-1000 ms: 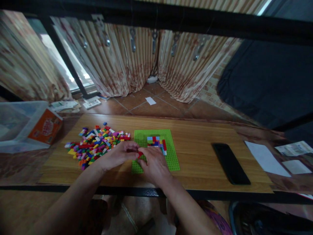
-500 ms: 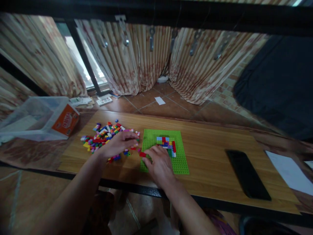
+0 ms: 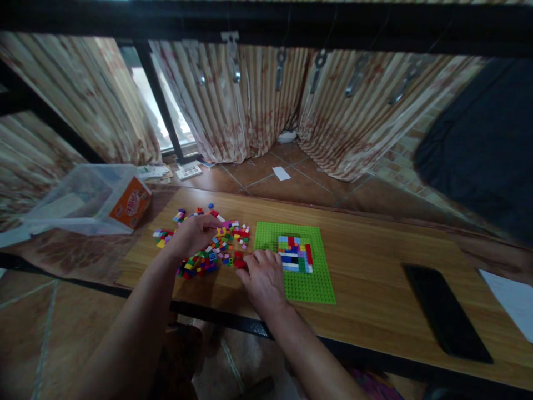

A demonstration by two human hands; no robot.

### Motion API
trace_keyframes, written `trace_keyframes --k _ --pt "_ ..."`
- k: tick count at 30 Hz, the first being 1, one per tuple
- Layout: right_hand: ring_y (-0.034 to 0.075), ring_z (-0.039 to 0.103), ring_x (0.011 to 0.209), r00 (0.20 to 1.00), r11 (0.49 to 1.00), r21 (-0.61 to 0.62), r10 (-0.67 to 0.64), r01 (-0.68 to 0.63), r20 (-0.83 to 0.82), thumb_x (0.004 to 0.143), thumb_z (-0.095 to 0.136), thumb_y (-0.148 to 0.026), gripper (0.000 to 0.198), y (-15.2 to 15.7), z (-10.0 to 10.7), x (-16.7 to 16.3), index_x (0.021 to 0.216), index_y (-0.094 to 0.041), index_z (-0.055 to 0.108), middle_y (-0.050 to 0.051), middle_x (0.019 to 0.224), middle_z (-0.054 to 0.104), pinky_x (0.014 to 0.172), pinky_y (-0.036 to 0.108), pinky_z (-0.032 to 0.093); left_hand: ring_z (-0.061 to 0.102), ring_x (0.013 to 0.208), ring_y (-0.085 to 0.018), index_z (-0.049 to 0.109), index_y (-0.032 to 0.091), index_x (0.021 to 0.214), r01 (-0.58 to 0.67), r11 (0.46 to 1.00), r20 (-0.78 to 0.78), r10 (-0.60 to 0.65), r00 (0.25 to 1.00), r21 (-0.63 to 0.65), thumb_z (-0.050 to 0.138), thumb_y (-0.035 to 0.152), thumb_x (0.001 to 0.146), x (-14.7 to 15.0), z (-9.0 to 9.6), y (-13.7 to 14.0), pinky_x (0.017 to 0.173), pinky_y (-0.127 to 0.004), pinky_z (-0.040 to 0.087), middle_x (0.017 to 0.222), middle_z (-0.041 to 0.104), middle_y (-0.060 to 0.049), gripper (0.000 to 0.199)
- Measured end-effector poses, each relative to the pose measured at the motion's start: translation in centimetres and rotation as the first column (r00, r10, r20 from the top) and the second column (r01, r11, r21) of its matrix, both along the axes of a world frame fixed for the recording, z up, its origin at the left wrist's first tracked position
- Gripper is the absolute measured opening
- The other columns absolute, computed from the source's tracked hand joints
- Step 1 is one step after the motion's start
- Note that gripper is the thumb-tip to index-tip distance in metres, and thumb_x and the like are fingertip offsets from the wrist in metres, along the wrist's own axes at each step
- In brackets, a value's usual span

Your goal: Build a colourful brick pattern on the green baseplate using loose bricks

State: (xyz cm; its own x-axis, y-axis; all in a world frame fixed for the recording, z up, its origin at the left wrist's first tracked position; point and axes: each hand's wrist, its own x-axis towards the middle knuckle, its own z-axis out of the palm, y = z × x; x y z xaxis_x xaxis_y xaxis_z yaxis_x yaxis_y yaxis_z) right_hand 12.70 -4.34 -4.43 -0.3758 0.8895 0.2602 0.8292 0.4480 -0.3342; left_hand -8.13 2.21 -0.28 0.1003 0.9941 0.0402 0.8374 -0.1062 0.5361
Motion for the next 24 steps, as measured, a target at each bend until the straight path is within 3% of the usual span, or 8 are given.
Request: trace_keyframes --k 9,17,24 --pt "0.022 0.056 0.09 0.996 1.0 -0.001 -0.023 0.023 -0.084 0.093 0.058 -0.034 0.017 -0.5 0.4 0.9 0.092 -0.022 0.069 0.005 0.089 0.067 0.083 0.037 0.035 0.067 0.089 -0.024 0.074 0.019 0.108 -0.185 0.983 -0.195 0.178 0.965 -0.02 0.057 0.009 0.072 -2.2 -0.2 0.1 0.087 -0.032 0.051 0.097 0.073 -0.008 0.041" --pt "0.021 0.056 0.089 0.99 1.0 -0.001 0.009 -0.009 -0.138 0.093 0.057 -0.027 0.013 -0.6 0.4 1.5 0.088 -0.023 0.069 0.003 0.088 0.068 0.084 0.037 0.034 0.064 0.104 -0.027 0.075 0.027 0.11 -0.138 0.989 -0.345 0.114 0.932 -0.046 0.055 0.013 0.077 -0.5 -0.4 0.6 0.095 -0.037 0.048 0.104 0.071 -0.009 0.041" --pt "0.021 0.056 0.088 0.989 1.0 -0.027 0.009 -0.014 -0.147 0.092 0.058 -0.024 0.012 -0.6 0.5 1.6 0.087 -0.023 0.068 0.002 0.088 0.068 0.087 0.037 0.034 0.062 0.103 -0.027 0.075 0.023 0.106 -0.059 0.997 -0.392 0.033 0.919 -0.055 0.055 0.014 0.076 0.2 -0.6 0.7 0.096 -0.037 0.046 0.109 0.065 -0.013 0.038"
